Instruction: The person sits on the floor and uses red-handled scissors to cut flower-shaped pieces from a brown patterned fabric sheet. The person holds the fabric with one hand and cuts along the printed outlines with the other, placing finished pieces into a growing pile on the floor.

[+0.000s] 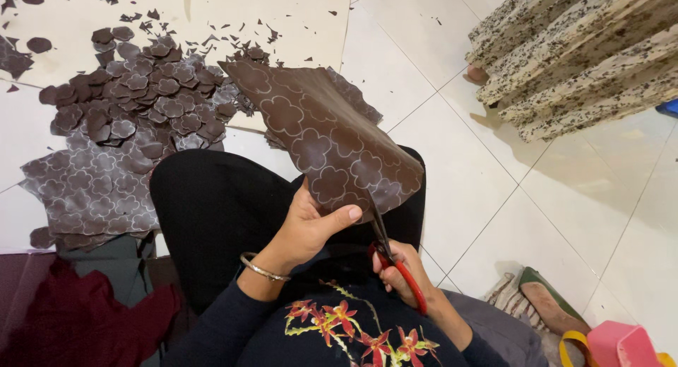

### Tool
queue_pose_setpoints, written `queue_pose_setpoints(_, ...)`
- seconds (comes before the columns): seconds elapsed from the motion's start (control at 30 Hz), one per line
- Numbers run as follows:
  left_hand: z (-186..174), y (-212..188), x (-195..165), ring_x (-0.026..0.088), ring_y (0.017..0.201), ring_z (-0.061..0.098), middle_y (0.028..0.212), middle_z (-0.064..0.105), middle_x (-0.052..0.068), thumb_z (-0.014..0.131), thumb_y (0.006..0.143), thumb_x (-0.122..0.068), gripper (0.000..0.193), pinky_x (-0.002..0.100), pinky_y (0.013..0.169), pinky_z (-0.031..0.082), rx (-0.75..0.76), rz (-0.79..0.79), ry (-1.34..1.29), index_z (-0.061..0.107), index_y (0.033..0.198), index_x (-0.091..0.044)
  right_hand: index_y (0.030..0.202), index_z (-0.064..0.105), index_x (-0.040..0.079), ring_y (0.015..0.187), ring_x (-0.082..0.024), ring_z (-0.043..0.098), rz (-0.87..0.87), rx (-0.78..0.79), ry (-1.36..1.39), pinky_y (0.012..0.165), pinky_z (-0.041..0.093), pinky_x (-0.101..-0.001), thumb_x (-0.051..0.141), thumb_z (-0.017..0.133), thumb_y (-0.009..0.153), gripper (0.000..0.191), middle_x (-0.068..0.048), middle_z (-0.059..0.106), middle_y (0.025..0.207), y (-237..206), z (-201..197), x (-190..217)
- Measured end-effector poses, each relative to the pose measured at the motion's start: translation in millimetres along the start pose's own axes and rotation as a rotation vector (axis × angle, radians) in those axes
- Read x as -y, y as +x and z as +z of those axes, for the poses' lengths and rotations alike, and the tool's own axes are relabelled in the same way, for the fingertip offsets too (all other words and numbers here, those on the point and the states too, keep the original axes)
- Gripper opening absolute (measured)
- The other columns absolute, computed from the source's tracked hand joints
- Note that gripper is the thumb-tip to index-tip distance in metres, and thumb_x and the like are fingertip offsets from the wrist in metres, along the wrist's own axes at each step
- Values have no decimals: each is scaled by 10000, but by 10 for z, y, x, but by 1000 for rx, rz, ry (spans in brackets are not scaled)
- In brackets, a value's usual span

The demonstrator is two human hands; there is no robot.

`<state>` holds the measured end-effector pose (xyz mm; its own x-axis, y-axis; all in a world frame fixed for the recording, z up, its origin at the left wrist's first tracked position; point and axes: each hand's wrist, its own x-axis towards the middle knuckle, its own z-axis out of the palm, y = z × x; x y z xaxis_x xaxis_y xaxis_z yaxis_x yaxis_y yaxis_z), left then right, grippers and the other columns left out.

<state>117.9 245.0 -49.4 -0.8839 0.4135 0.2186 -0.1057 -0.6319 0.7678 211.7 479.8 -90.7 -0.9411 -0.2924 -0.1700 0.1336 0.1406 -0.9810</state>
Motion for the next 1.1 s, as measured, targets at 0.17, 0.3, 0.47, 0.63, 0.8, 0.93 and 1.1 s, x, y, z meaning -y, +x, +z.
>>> queue_pose_setpoints(0.17, 3, 27, -34, 125, 1128, 639, 1232, 662, 58, 711, 924, 38, 473, 309, 1005, 534, -11, -31, -9, 502, 1344, -26, 767, 563, 86, 524, -52, 519, -24, 0, -64, 459, 410, -200, 873, 661, 713, 794, 27, 521, 682, 39, -67, 14)
queue_pose_setpoints(0.3, -3, 48, -72, 123, 1124, 629, 1234, 654, 56, 713, 929, 37, 484, 311, 997, 531, 2, -35, -24, 497, 1358, -24, 749, 570, 91, 526, -51, 518, -43, -5, -109, 450, 410, -205, 893, 646, 700, 808, 38, 521, 675, 50, -117, 78)
queue_pose_setpoints(0.47, -9, 52, -129, 126, 1163, 621, 1262, 648, 49, 705, 930, 31, 501, 314, 1029, 521, 34, -26, -17, 486, 1376, -31, 721, 560, 84, 516, -56, 503, -7, -3, -170, 445, 396, -214, 898, 643, 692, 819, 35, 511, 638, 42, -146, 154)
queue_pose_setpoints(0.63, -9, 49, -176, 140, 1192, 605, 1290, 632, 56, 710, 932, 24, 521, 330, 1052, 507, 53, -44, -11, 482, 1397, -27, 711, 557, 82, 554, -56, 484, -74, 18, -224, 488, 365, -215, 896, 631, 745, 817, 30, 508, 636, 67, -165, 209)
queue_pose_setpoints(0.8, -18, 39, -198, 140, 1235, 585, 1329, 618, 57, 717, 930, 15, 549, 336, 1093, 477, 72, -28, 14, 472, 1420, -23, 772, 559, 65, 517, -58, 481, 41, 123, -92, 463, 369, -216, 943, 592, 687, 882, 22, 483, 654, 34, -152, 338)
queue_pose_setpoints(0.93, 15, 32, -169, 135, 1218, 586, 1322, 613, 49, 719, 928, 9, 571, 324, 1068, 490, 92, -46, -33, 455, 1433, -34, 809, 572, 54, 527, -62, 489, 56, 158, -27, 482, 391, -214, 939, 586, 698, 892, 17, 502, 672, 0, -134, 417)
queue_pose_setpoints(1.1, 26, 9, -158, 136, 1197, 594, 1308, 617, 56, 723, 936, 3, 559, 325, 1046, 511, 98, -46, -10, 464, 1430, -28, 809, 585, 46, 536, -65, 491, 53, 157, -4, 488, 393, -215, 948, 583, 703, 908, 13, 501, 681, -15, -125, 406)
